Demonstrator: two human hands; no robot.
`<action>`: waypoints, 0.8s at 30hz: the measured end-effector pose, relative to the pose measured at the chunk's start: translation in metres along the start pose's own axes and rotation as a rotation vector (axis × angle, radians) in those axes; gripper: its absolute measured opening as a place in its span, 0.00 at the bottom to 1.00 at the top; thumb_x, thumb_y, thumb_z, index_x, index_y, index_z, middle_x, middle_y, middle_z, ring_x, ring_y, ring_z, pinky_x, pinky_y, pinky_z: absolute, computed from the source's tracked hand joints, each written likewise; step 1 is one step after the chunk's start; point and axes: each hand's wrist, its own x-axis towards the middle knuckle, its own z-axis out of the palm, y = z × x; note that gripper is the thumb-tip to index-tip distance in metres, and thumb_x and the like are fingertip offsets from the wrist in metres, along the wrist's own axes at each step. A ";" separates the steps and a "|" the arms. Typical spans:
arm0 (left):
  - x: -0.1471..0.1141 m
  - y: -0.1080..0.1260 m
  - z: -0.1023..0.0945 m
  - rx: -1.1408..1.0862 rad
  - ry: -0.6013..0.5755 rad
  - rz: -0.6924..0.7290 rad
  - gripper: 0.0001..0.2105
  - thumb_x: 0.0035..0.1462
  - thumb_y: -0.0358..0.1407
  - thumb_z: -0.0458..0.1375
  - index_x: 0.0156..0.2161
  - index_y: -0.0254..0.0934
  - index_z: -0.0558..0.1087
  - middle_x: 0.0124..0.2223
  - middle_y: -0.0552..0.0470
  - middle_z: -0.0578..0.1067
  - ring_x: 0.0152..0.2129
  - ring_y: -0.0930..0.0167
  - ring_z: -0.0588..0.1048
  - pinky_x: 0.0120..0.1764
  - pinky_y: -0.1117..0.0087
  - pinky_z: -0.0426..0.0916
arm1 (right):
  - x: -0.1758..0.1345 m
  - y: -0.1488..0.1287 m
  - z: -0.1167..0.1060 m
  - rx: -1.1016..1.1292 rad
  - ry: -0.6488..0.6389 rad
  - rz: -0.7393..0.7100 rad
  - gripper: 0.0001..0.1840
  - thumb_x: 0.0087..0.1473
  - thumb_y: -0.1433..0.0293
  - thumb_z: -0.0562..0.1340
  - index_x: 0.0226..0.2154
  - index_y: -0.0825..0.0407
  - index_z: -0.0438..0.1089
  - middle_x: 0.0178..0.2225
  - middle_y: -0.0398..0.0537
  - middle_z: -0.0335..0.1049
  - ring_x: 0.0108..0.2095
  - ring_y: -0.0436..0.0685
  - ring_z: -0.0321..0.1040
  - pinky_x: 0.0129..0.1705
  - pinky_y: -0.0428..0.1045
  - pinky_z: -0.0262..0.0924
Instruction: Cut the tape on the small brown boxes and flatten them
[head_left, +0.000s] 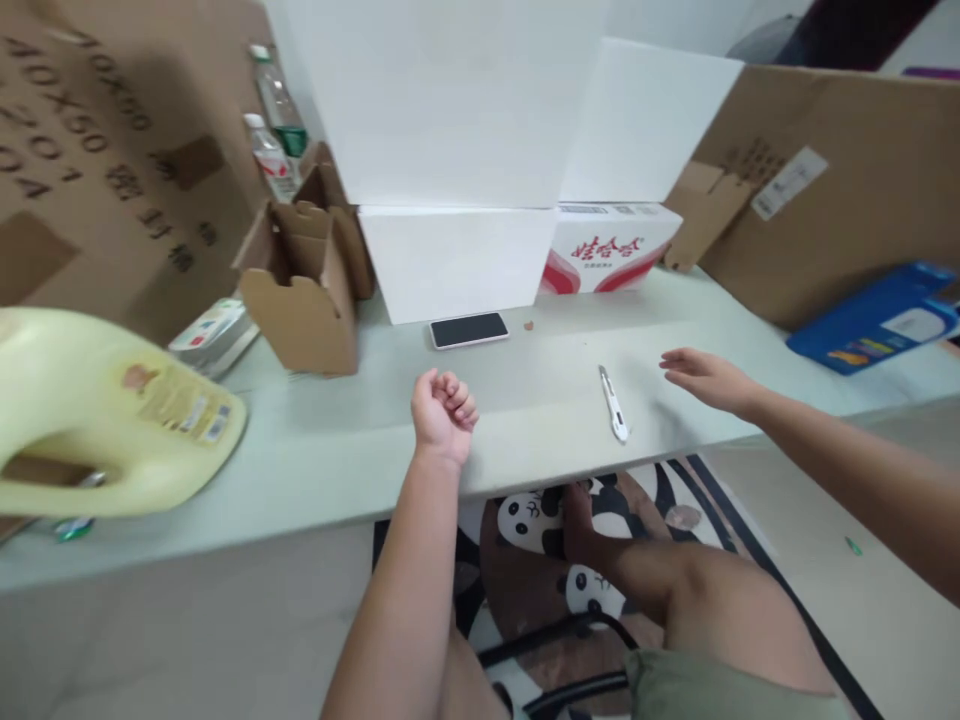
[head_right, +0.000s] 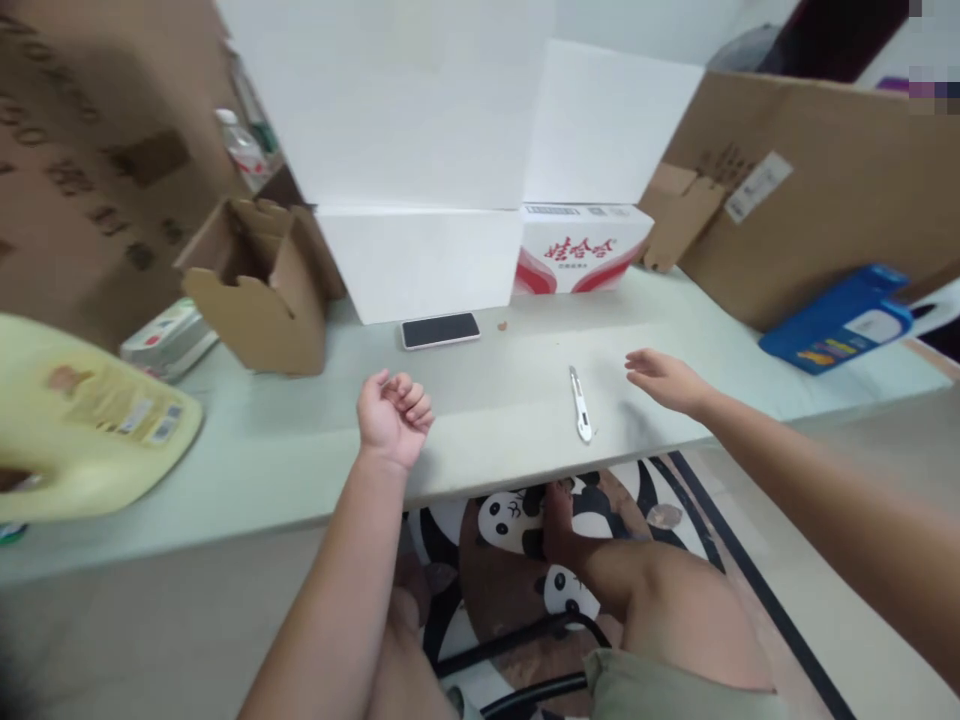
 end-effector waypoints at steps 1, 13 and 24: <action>-0.003 0.005 -0.003 -0.017 0.002 0.011 0.19 0.60 0.39 0.47 0.19 0.37 0.56 0.16 0.61 0.49 0.10 0.80 0.50 0.15 0.77 0.44 | 0.000 -0.011 0.003 -0.030 -0.021 -0.025 0.19 0.56 0.65 0.59 0.49 0.52 0.69 0.55 0.61 0.76 0.54 0.67 0.74 0.59 0.65 0.67; -0.012 0.045 -0.038 -0.003 0.164 0.308 0.15 0.38 0.27 0.59 0.32 0.40 0.59 0.21 0.66 0.58 0.14 0.82 0.56 0.18 0.79 0.45 | 0.004 -0.268 0.139 -0.006 -0.125 -0.766 0.13 0.55 0.69 0.58 0.43 0.51 0.71 0.41 0.52 0.79 0.41 0.60 0.76 0.49 0.57 0.71; -0.001 0.047 -0.054 0.132 0.525 0.747 0.11 0.46 0.25 0.55 0.33 0.40 0.59 0.28 0.60 0.58 0.20 0.78 0.56 0.25 0.74 0.51 | 0.017 -0.415 0.194 -0.052 0.039 -1.001 0.28 0.52 0.77 0.57 0.57 0.53 0.62 0.53 0.59 0.73 0.50 0.69 0.70 0.51 0.63 0.65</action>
